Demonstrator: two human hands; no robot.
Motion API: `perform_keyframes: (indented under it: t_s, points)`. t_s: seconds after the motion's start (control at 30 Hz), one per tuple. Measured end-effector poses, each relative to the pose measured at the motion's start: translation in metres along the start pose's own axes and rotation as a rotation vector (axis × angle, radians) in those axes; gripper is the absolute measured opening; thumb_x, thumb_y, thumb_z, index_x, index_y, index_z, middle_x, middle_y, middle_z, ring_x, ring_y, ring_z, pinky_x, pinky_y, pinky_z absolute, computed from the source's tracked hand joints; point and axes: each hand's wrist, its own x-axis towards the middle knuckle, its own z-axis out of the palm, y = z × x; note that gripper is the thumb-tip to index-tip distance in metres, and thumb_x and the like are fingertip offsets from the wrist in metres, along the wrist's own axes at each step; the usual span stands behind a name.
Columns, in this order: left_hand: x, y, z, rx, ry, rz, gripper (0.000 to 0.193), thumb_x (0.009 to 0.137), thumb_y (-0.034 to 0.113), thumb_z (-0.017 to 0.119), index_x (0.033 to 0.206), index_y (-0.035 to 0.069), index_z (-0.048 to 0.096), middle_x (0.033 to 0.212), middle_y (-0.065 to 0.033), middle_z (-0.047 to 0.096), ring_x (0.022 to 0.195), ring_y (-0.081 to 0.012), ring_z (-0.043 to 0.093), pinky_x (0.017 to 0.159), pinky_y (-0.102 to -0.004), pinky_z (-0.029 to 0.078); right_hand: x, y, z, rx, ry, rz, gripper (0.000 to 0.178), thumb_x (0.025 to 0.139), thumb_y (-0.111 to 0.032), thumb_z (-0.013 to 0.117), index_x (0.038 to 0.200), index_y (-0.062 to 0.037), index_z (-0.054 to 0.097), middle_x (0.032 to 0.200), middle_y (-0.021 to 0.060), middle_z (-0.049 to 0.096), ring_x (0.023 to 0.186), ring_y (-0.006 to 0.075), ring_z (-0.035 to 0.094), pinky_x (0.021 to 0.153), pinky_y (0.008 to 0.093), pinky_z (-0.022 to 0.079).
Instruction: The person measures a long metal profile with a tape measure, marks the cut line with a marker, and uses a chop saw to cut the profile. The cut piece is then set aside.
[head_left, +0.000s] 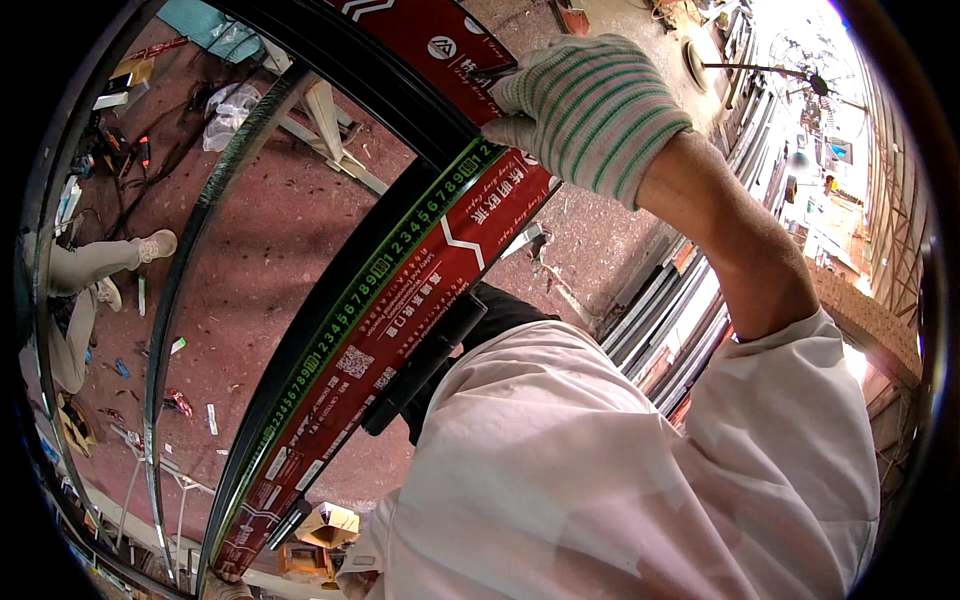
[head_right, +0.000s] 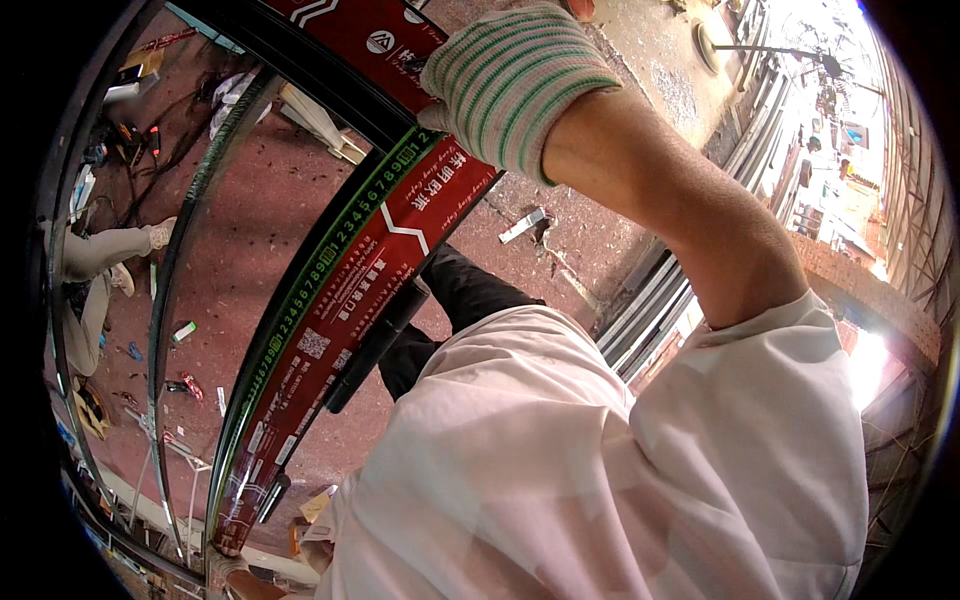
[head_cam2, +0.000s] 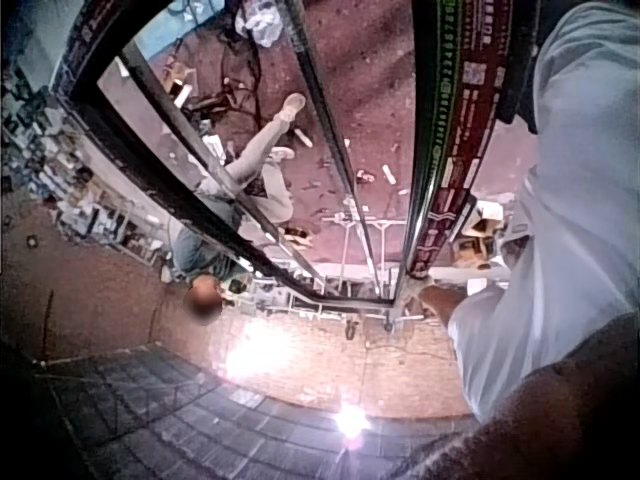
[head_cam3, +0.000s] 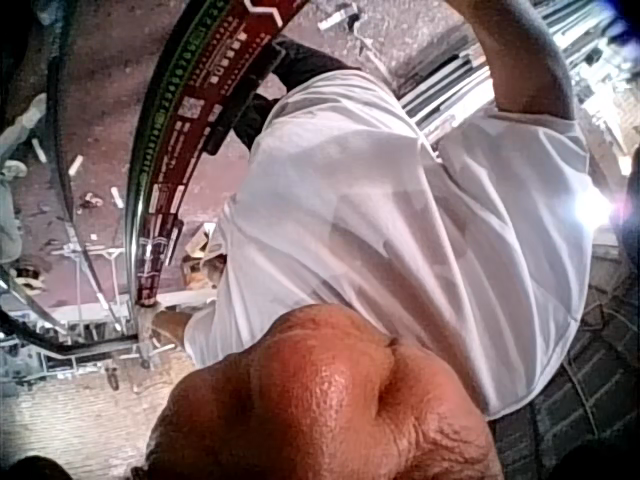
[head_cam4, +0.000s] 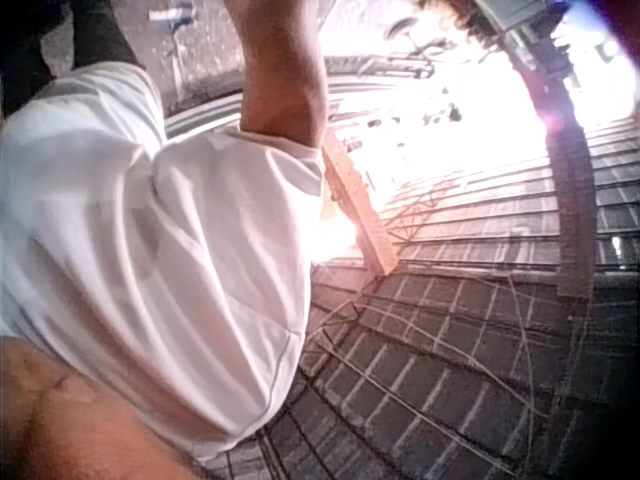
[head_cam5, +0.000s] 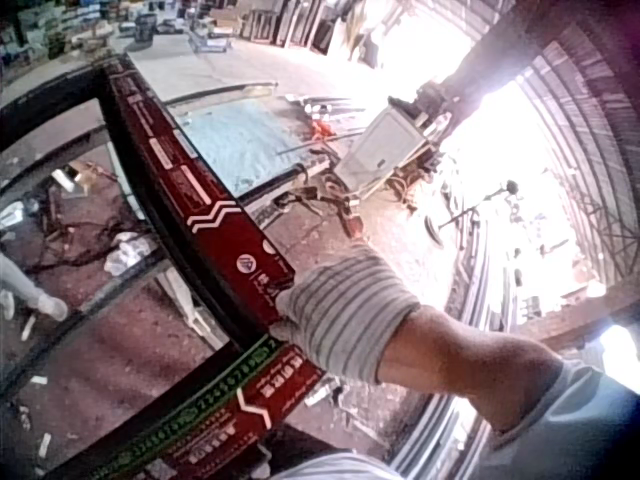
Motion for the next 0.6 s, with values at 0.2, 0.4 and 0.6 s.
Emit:
perform_keyframes:
  t_s: [0.2, 0.4, 0.6]
  points:
    - [0.006, 0.004, -0.005, 0.077, -0.050, -0.006, 0.029, 0.108, 0.033, 0.037, 0.112, 0.011, 0.055, 0.088, 0.0029, 0.061, 0.078, -0.0107, 0.054, 0.083, -0.0295, 0.046, 0.000, -0.002, -0.003, 0.033, -0.046, 0.023, 0.041, 0.097, -0.046, 0.061, 0.106, -0.0094, 0.078, 0.086, 0.0085, 0.077, 0.082, 0.0252, 0.074, 0.078, 0.0362, 0.057]
    - [0.008, 0.003, -0.007, 0.091, -0.054, -0.007, 0.033, 0.108, 0.034, 0.036, 0.119, 0.010, 0.056, 0.095, 0.0018, 0.063, 0.085, -0.0116, 0.056, 0.091, -0.0307, 0.048, 0.001, -0.006, -0.012, -0.013, -0.079, 0.030, 0.041, 0.097, -0.046, 0.061, 0.106, -0.0093, 0.078, 0.085, 0.0079, 0.077, 0.082, 0.0250, 0.074, 0.079, 0.0351, 0.057]
    - [0.004, 0.000, -0.002, 0.054, -0.017, -0.007, 0.033, 0.107, 0.035, 0.038, 0.121, 0.010, 0.055, 0.099, 0.0006, 0.062, 0.089, -0.0124, 0.056, 0.093, -0.0310, 0.047, -0.002, -0.001, -0.002, 0.003, 0.008, -0.008, 0.039, 0.096, -0.045, 0.063, 0.104, -0.0095, 0.078, 0.085, 0.0084, 0.076, 0.082, 0.0250, 0.074, 0.079, 0.0355, 0.056]
